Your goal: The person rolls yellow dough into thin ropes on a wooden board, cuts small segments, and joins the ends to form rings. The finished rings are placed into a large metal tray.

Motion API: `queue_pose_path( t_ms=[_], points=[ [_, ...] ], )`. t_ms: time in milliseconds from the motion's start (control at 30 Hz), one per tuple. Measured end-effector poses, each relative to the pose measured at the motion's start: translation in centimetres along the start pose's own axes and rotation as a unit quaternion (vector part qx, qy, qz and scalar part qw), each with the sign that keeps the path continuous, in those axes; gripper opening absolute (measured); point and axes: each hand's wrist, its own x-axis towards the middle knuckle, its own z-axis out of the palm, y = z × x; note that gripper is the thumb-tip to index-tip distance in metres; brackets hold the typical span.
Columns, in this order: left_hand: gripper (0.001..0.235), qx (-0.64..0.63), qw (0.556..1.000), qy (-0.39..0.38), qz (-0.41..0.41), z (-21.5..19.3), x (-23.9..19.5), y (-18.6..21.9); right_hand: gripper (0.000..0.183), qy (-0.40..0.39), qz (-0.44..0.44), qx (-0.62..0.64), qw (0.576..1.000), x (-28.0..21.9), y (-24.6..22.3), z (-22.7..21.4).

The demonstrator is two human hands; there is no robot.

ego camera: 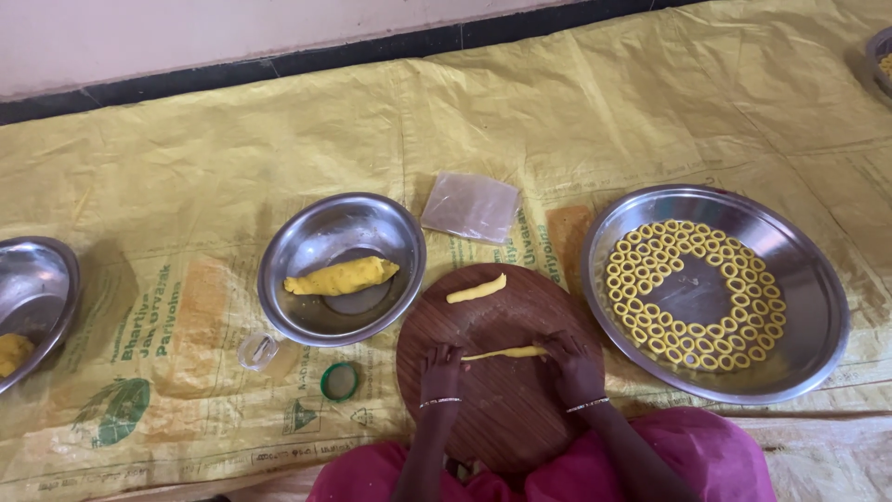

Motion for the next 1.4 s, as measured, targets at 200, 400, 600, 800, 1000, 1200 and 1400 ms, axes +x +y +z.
queue_pose_path(
  t_ms=[200, 400, 600, 800, 1000, 1200, 1400],
  points=[
    [0.016, 0.010, 0.999, -0.035, 0.007, -0.4, -0.4, -0.4, 0.032, 0.036, -0.033, 0.021, 0.999, 0.0, -0.9, -0.7],
    [0.025, -0.001, 0.999, 0.000, 0.052, -0.3, -0.4, -0.5, 0.032, 0.041, -0.027, -0.010, 0.999, 0.1, -1.2, -0.8],
    [0.009, -0.028, 0.999, -0.028, 0.026, -0.6, -0.7, -0.5, 0.036, 0.023, -0.040, -0.008, 0.999, 0.3, -1.3, -1.4],
    [0.006, -0.029, 0.999, 0.007, 0.035, -2.3, -1.8, -0.3, 0.043, 0.015, -0.052, 0.011, 0.998, 0.6, -2.2, -2.6],
    [0.004, -0.057, 0.998, 0.018, 0.027, -3.3, -3.7, -1.3, 0.041, -0.077, -0.012, -0.043, 0.996, -0.1, -1.5, -1.7],
    [0.006, -0.066, 0.997, -0.027, -0.021, -3.0, -4.5, -0.9, 0.053, -0.065, -0.046, -0.043, 0.996, -2.0, -0.8, 1.0],
    [0.027, -0.150, 0.983, -0.054, -0.091, -4.1, -4.5, -0.7, 0.057, -0.092, -0.123, -0.090, 0.984, -3.8, -4.0, 3.4]
  ],
)
